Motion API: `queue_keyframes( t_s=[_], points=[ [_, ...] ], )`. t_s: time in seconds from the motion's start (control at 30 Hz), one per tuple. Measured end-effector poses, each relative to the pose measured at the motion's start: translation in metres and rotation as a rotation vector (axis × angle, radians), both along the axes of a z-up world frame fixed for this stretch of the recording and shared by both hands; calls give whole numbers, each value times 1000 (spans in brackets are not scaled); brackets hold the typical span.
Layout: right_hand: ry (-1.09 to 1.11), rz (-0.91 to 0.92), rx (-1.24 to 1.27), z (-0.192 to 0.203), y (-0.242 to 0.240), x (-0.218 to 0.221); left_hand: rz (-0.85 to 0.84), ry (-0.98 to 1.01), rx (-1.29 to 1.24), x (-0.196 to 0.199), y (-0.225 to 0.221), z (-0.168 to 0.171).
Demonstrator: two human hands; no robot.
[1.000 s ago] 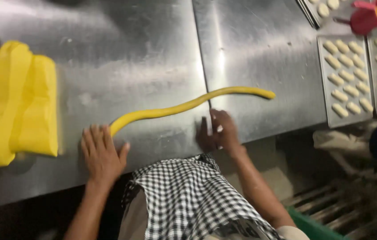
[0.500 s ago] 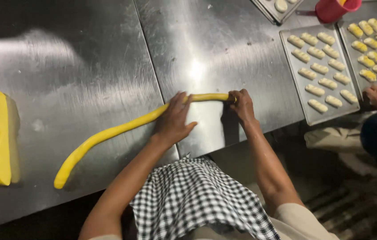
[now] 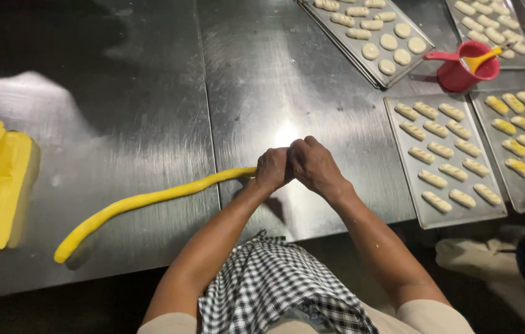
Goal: Cutting and portioning yellow dough into smaller pieces on a stainless steel table in a bakery.
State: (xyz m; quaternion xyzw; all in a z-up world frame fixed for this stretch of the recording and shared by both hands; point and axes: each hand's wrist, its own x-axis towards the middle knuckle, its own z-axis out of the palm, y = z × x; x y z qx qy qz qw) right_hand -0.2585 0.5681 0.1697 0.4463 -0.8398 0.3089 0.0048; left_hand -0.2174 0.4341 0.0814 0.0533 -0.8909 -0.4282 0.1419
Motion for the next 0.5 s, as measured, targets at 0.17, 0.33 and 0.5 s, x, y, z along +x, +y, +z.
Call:
queue_keyframes(
  t_s=[0.17,0.33,0.5],
  points=[
    [88,-25,18,-2,-16,-27,91,-128,-18,-17,-8,12],
    [48,-147,82,-7,-28,-25,156,-232,5,-10,-2,28],
    [-9,-181,-62,-15,-44,-16,169,-274,5,-3,-26,11]
  ],
)
